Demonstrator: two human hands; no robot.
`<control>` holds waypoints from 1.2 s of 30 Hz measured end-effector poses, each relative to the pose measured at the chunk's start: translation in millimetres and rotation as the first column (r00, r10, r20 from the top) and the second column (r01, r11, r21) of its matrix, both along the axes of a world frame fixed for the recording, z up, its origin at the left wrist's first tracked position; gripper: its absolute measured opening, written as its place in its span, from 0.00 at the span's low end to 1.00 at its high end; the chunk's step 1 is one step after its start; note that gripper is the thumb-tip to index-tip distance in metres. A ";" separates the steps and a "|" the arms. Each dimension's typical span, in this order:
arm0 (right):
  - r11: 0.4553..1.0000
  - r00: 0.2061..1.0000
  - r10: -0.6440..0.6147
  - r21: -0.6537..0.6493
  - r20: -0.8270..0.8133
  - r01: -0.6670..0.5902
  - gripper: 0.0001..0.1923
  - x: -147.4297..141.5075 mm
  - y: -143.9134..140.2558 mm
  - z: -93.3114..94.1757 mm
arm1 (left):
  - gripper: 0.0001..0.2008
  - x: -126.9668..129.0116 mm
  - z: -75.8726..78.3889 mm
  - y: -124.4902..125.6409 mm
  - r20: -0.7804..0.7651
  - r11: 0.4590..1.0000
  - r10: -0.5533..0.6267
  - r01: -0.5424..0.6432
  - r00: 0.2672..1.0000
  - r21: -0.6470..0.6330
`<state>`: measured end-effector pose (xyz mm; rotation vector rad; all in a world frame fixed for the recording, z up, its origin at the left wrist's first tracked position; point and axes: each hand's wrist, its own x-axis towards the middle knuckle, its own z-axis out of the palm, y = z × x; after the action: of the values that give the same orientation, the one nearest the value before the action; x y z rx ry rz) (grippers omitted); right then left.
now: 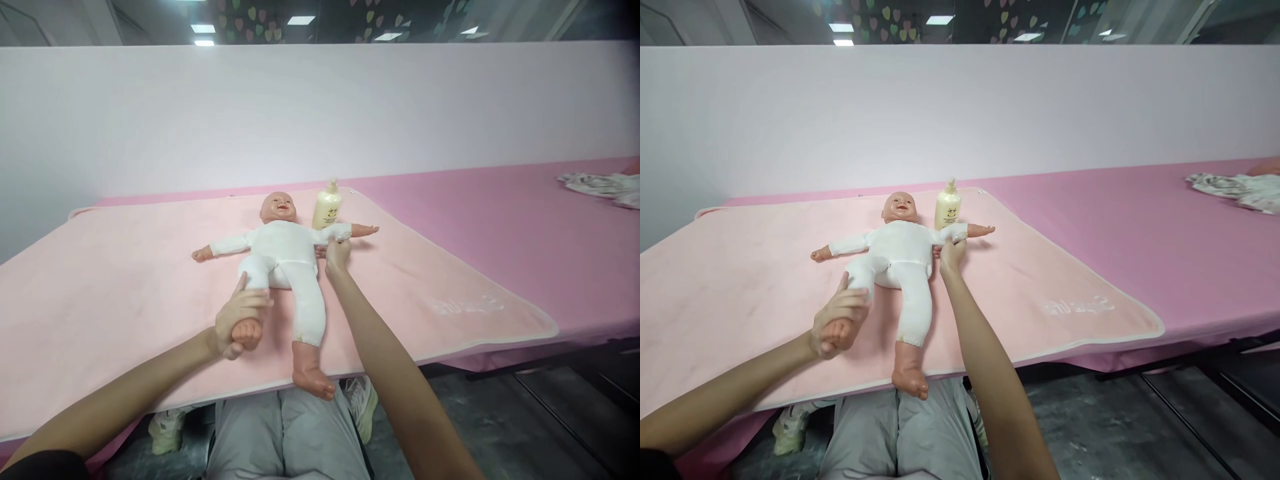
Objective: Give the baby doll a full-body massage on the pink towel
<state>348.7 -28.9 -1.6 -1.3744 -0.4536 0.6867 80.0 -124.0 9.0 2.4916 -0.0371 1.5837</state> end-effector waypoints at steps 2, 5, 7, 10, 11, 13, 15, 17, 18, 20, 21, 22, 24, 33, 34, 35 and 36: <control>1.000 0.981 0.018 -0.027 0.196 -0.013 0.13 1.2 -1.3 -2.8 | 0.25 -0.6 -1.7 11.4 0.011 0.989 0.084 -0.082 0.996 -0.123; 0.992 0.761 0.119 -0.102 0.638 -0.070 0.17 0.6 -5.9 -4.4 | 0.24 -1.6 0.4 31.5 -0.076 0.940 0.149 -0.165 0.986 -0.298; 0.980 0.580 0.197 -0.173 0.791 -0.097 0.20 -0.5 -10.0 -3.0 | 0.24 -2.2 2.5 41.7 -0.153 0.915 0.120 -0.169 0.981 -0.366; 0.971 0.542 0.238 -0.208 0.806 -0.119 0.22 -0.6 -14.1 0.2 | 0.25 -2.1 1.2 48.3 -0.246 0.908 0.090 -0.181 0.965 -0.377; 0.972 0.567 0.234 -0.199 0.790 -0.125 0.22 0.0 -14.5 0.7 | 0.26 -2.0 -0.4 48.5 -0.250 0.915 0.101 -0.188 0.963 -0.357; 0.977 0.627 0.211 -0.168 0.750 -0.127 0.21 1.5 -13.4 0.0 | 0.25 -1.9 -3.5 46.7 -0.207 0.941 0.143 -0.198 0.968 -0.274; 0.985 0.704 0.172 -0.133 0.689 -0.111 0.18 2.8 -10.6 -2.4 | 0.26 -2.3 -4.1 42.3 -0.133 0.976 0.163 -0.180 0.978 -0.126; 0.991 0.817 0.136 -0.090 0.561 -0.103 0.16 3.5 -7.3 -5.1 | 0.27 -3.0 -1.5 35.1 -0.083 0.986 0.167 -0.165 0.982 0.035; 0.992 0.873 0.125 -0.068 0.471 -0.105 0.15 3.8 -5.8 -6.0 | 0.27 -3.2 0.7 30.4 -0.065 0.981 0.173 -0.167 0.983 0.098; 0.993 0.954 0.118 -0.033 0.274 -0.114 0.15 4.7 -3.5 -6.3 | 0.28 -2.6 5.2 19.8 -0.036 0.966 0.175 -0.164 0.984 0.199; 0.993 0.975 0.115 -0.023 0.190 -0.113 0.15 5.6 -2.7 -5.8 | 0.29 -1.7 7.0 14.5 -0.031 0.959 0.156 -0.143 0.987 0.246; 0.994 0.987 0.112 -0.021 0.119 -0.110 0.14 6.6 -2.3 -4.8 | 0.29 -0.6 8.3 9.7 -0.040 0.951 0.123 -0.106 0.992 0.291; 0.994 0.994 0.109 -0.033 0.020 -0.108 0.13 9.0 -2.0 -2.5 | 0.28 1.7 9.4 2.5 -0.086 0.938 0.053 -0.020 0.995 0.345; 0.977 0.606 0.200 -0.200 0.770 -0.068 0.15 2.4 -16.5 4.4 | 0.28 -4.5 8.4 22.5 -0.041 0.971 0.223 -0.218 0.974 0.096; 0.968 0.475 0.243 -0.241 0.846 -0.068 0.18 0.7 -19.0 6.0 | 0.27 -5.1 8.5 28.6 -0.052 0.963 0.269 -0.270 0.962 -0.005; 0.958 0.383 0.281 -0.279 0.880 -0.062 0.20 -0.6 -21.2 7.7 | 0.26 -5.5 8.6 34.7 -0.081 0.944 0.299 -0.307 0.951 -0.118; 0.949 0.340 0.309 -0.310 0.888 -0.053 0.22 -1.4 -22.8 9.2 | 0.25 -5.7 8.5 40.4 -0.109 0.916 0.312 -0.329 0.944 -0.228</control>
<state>347.3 -51.7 7.6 -1.8926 -1.5341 0.0079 74.3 -83.6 17.5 2.4452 0.5714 1.4997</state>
